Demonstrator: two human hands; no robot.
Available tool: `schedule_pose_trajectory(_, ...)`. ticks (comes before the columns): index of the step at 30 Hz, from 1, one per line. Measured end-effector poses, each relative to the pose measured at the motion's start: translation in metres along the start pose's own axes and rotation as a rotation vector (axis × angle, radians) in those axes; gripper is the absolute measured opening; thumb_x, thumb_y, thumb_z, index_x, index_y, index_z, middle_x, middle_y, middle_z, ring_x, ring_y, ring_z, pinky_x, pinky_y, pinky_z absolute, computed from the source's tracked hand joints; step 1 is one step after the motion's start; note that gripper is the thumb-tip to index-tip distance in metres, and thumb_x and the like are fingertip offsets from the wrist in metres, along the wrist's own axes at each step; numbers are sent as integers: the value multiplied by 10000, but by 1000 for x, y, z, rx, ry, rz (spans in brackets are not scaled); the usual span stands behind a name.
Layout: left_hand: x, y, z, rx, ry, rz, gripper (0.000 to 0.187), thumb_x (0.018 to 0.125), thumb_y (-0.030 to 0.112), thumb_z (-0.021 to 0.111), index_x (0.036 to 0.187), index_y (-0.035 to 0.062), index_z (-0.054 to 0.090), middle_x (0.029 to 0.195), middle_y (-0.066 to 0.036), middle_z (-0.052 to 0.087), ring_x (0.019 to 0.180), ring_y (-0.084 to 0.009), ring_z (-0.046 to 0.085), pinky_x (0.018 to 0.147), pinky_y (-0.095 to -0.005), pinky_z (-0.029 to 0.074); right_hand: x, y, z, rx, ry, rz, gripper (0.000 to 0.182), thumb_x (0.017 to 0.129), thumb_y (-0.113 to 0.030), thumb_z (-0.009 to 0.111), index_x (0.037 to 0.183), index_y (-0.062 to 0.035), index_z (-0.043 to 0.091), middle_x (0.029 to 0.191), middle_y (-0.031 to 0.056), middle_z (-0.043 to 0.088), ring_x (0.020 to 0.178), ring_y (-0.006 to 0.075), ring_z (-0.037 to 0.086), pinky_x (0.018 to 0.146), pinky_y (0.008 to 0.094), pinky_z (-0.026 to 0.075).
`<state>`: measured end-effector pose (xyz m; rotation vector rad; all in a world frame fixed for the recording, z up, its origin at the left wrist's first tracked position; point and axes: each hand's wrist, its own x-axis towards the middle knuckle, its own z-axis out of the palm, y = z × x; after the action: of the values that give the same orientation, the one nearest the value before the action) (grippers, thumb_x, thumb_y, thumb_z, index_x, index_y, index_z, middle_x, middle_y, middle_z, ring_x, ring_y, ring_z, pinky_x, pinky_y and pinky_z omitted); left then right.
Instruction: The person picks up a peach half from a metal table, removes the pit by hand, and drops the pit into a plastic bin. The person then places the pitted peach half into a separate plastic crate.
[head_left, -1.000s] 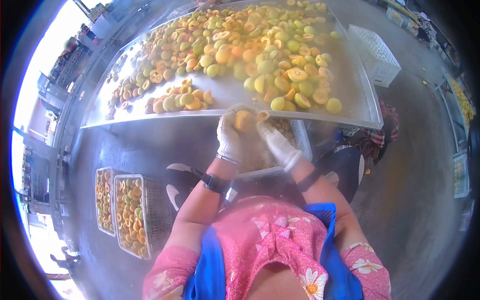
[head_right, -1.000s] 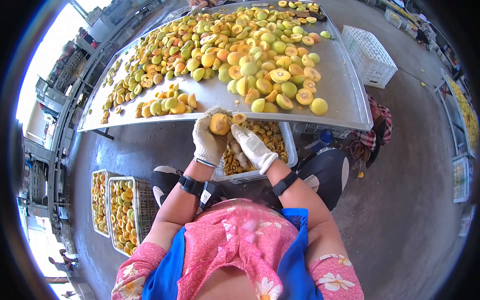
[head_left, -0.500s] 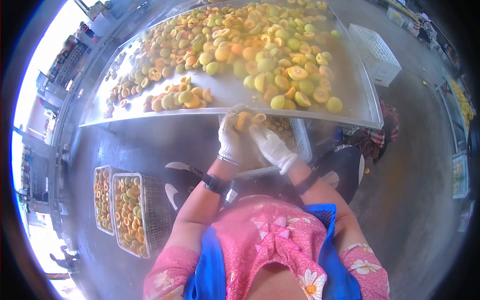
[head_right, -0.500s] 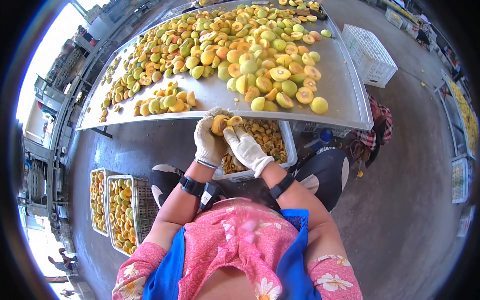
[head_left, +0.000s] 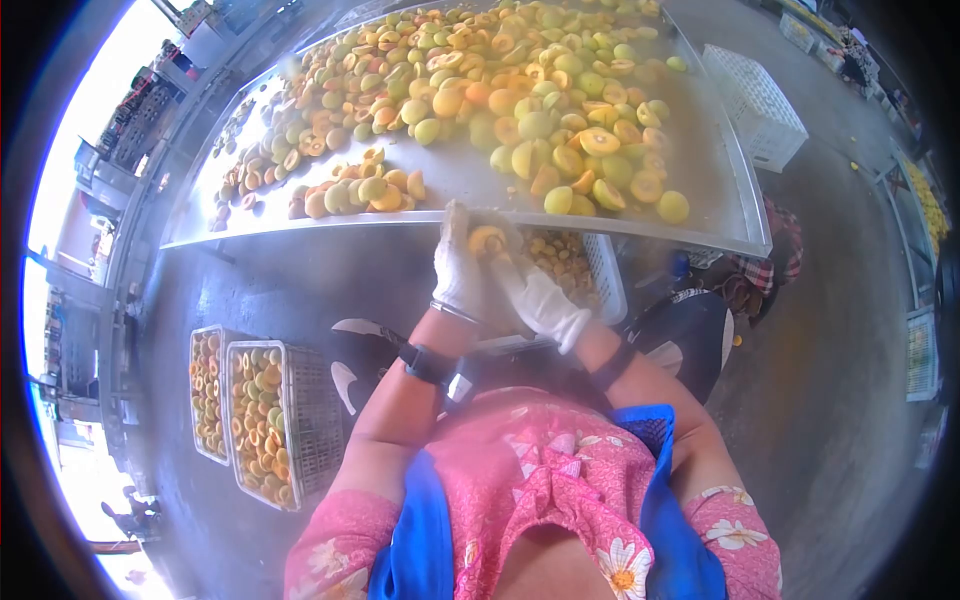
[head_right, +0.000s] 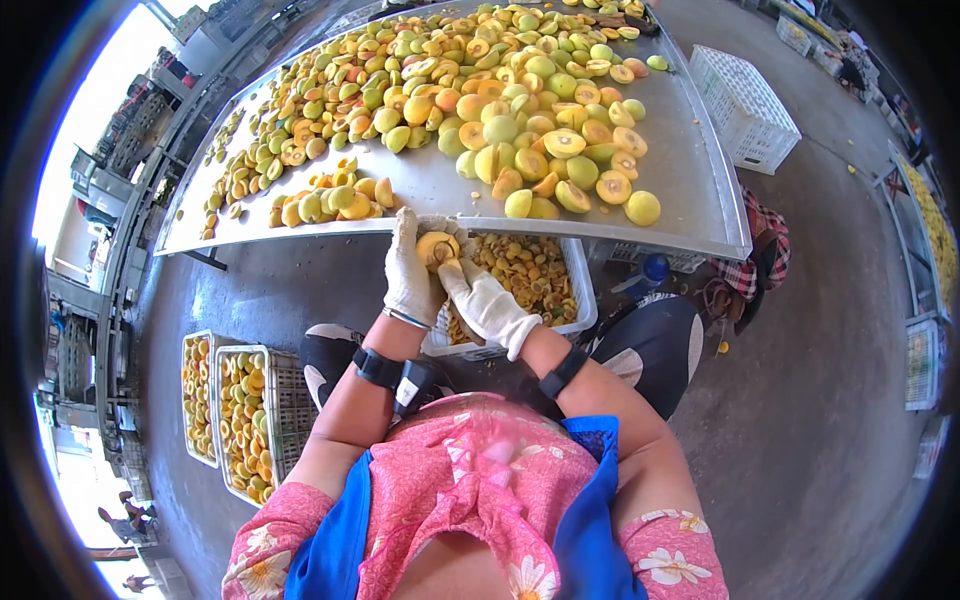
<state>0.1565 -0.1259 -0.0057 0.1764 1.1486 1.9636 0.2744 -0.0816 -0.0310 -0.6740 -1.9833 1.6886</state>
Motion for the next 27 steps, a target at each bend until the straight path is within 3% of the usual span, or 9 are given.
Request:
schedule_pose_trajectory(3, 7, -8, -7, 63, 36, 111, 461, 1011, 446, 490, 932, 8, 611, 867, -141, 648, 765, -253, 634, 725, -385, 557, -2, -6, 1, 24, 5, 6, 516, 1017, -458, 472, 1198, 6, 607, 1034, 225, 673, 943, 316, 628, 849, 386, 479)
schedule_pose_trajectory(4, 9, -12, -8, 304, 48, 310, 470, 1014, 458, 478, 937, 13, 609, 860, -142, 645, 774, -258, 637, 731, -389, 559, -2, -8, 1, 77, -2, 30, 511, 1015, -453, 482, 1198, 8, 606, 1029, 214, 673, 933, 293, 622, 848, 379, 478)
schedule_pose_trajectory(7, 1, -11, 5, -28, 36, 173, 464, 1013, 459, 482, 945, 17, 607, 854, -138, 642, 786, -256, 640, 733, -393, 562, -3, -28, -8, 91, -104, 164, 583, 1019, -489, 422, 1317, -9, 562, 1236, 213, 625, 1189, 310, 573, 999, 375, 427)
schedule_pose_trajectory(11, -9, 1, 20, -128, -69, 116, 450, 1011, 451, 492, 952, 20, 608, 867, -132, 646, 803, -253, 640, 759, -398, 562, 0, -11, -4, 111, -25, 25, 559, 1025, -465, 426, 1309, -5, 569, 1199, 213, 644, 1174, 313, 584, 998, 370, 426)
schedule_pose_trajectory(13, -10, 0, 21, -129, -13, 86, 453, 1011, 453, 492, 958, 18, 609, 875, -133, 648, 806, -253, 640, 767, -397, 562, 0, -10, -2, 78, 65, 0, 483, 1022, -436, 483, 1169, 7, 605, 1017, 165, 676, 903, 237, 603, 828, 356, 481)
schedule_pose_trajectory(21, 2, -6, -2, 115, -19, 200, 490, 1001, 479, 499, 943, 10, 625, 878, -140, 656, 797, -258, 642, 772, -394, 563, -5, -9, 1, 102, 5, 15, 523, 1015, -474, 476, 1179, 5, 608, 995, 128, 670, 908, 214, 606, 817, 345, 484)
schedule_pose_trajectory(23, -9, 9, 6, -56, -31, -63, 520, 992, 507, 500, 911, 11, 634, 854, -141, 657, 770, -252, 642, 765, -392, 562, -6, -7, 4, 67, 60, -40, 527, 1014, -481, 475, 1182, 0, 609, 976, 104, 666, 899, 201, 604, 807, 331, 484)
schedule_pose_trajectory(25, -2, 2, -1, -24, -29, -23, 543, 988, 524, 493, 897, 9, 639, 822, -138, 659, 745, -252, 645, 736, -388, 560, -2, 7, 9, 151, 35, -96, 506, 1009, -508, 466, 1145, -41, 606, 785, 54, 620, 656, 176, 585, 601, 310, 484)
schedule_pose_trajectory(27, 10, -10, -13, 353, 43, 329, 534, 992, 515, 490, 896, 12, 641, 810, -132, 664, 741, -259, 651, 697, -391, 560, 4, 17, 9, 236, -93, -14, 472, 1005, -520, 464, 1086, -74, 594, 693, 26, 558, 532, 155, 505, 492, 301, 417)
